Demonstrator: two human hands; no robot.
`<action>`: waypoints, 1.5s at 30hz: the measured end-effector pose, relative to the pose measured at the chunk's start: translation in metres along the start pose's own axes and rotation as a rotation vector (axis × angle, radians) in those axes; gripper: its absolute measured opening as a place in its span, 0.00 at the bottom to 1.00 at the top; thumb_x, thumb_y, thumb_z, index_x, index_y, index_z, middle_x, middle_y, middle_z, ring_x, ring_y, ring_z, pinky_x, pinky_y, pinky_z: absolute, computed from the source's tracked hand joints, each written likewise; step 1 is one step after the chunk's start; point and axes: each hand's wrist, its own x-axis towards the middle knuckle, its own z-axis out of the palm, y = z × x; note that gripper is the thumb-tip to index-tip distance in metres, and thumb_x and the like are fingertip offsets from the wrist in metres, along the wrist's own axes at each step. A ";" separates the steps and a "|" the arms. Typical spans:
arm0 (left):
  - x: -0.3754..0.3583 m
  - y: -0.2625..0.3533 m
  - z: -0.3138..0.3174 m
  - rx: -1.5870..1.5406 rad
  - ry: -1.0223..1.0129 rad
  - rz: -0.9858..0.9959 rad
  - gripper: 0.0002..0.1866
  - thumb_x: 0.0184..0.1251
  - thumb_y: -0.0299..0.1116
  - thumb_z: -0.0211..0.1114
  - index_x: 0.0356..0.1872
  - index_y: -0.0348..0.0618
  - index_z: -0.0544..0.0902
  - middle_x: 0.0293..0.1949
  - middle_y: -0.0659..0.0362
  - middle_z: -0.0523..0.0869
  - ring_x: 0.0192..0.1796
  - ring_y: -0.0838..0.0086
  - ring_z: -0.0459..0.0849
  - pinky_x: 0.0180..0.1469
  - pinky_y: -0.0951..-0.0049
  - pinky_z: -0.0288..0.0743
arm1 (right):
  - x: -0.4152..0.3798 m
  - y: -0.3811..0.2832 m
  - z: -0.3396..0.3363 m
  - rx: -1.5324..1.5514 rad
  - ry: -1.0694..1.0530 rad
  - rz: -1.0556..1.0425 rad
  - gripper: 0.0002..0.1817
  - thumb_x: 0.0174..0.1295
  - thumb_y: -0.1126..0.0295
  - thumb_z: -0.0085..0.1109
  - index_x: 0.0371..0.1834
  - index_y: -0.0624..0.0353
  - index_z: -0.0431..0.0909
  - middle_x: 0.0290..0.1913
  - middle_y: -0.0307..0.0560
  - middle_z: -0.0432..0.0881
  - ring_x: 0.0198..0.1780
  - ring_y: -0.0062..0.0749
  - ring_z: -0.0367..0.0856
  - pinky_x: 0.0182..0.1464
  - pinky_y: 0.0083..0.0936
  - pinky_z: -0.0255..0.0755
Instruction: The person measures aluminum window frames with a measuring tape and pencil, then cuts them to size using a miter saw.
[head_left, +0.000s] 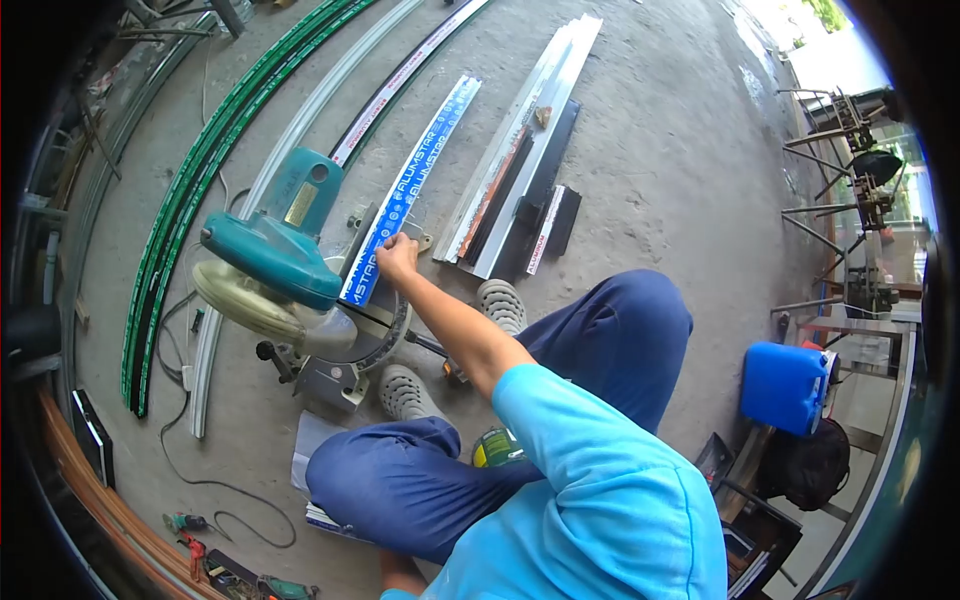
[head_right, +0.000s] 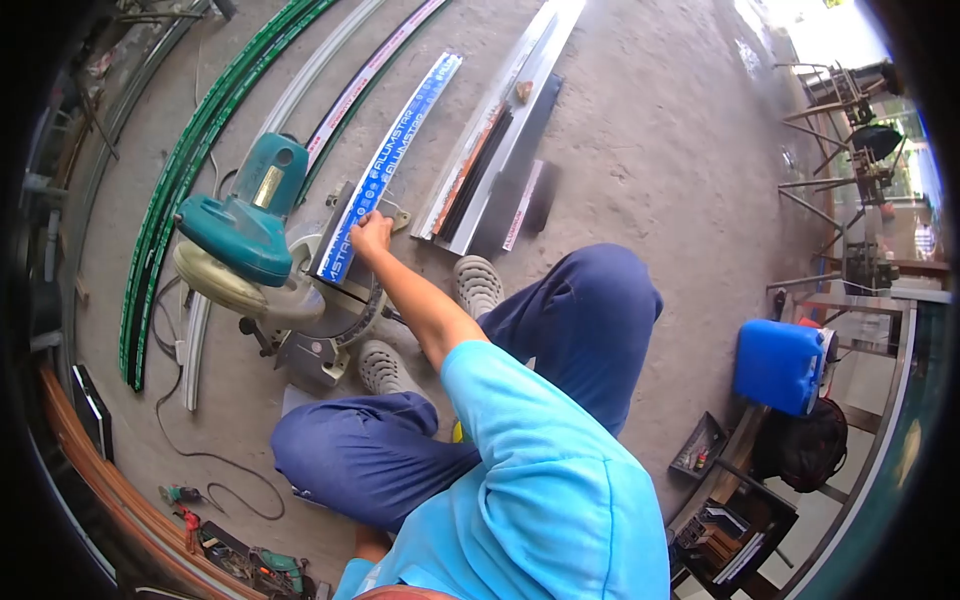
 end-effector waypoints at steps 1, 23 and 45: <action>-0.001 0.000 -0.001 -0.010 0.004 0.000 0.22 0.80 0.38 0.58 0.63 0.30 0.74 0.55 0.47 0.86 0.54 0.55 0.85 0.59 0.60 0.79 | 0.013 0.015 0.013 0.031 0.004 -0.058 0.28 0.51 0.62 0.76 0.52 0.63 0.74 0.57 0.66 0.75 0.58 0.60 0.80 0.66 0.45 0.75; 0.013 -0.082 -0.011 -0.751 0.085 -0.084 0.17 0.83 0.38 0.53 0.57 0.34 0.78 0.50 0.52 0.87 0.49 0.62 0.87 0.53 0.63 0.82 | -0.031 0.036 -0.095 0.108 0.395 -0.348 0.22 0.69 0.58 0.65 0.51 0.69 0.77 0.46 0.66 0.82 0.49 0.57 0.83 0.57 0.47 0.74; 0.049 0.103 -0.053 0.066 0.536 0.321 0.22 0.72 0.52 0.70 0.44 0.39 0.84 0.32 0.43 0.89 0.39 0.44 0.89 0.39 0.50 0.79 | 0.112 -0.025 -0.210 0.078 0.340 -0.545 0.30 0.74 0.57 0.63 0.63 0.77 0.73 0.59 0.69 0.81 0.58 0.54 0.81 0.66 0.42 0.74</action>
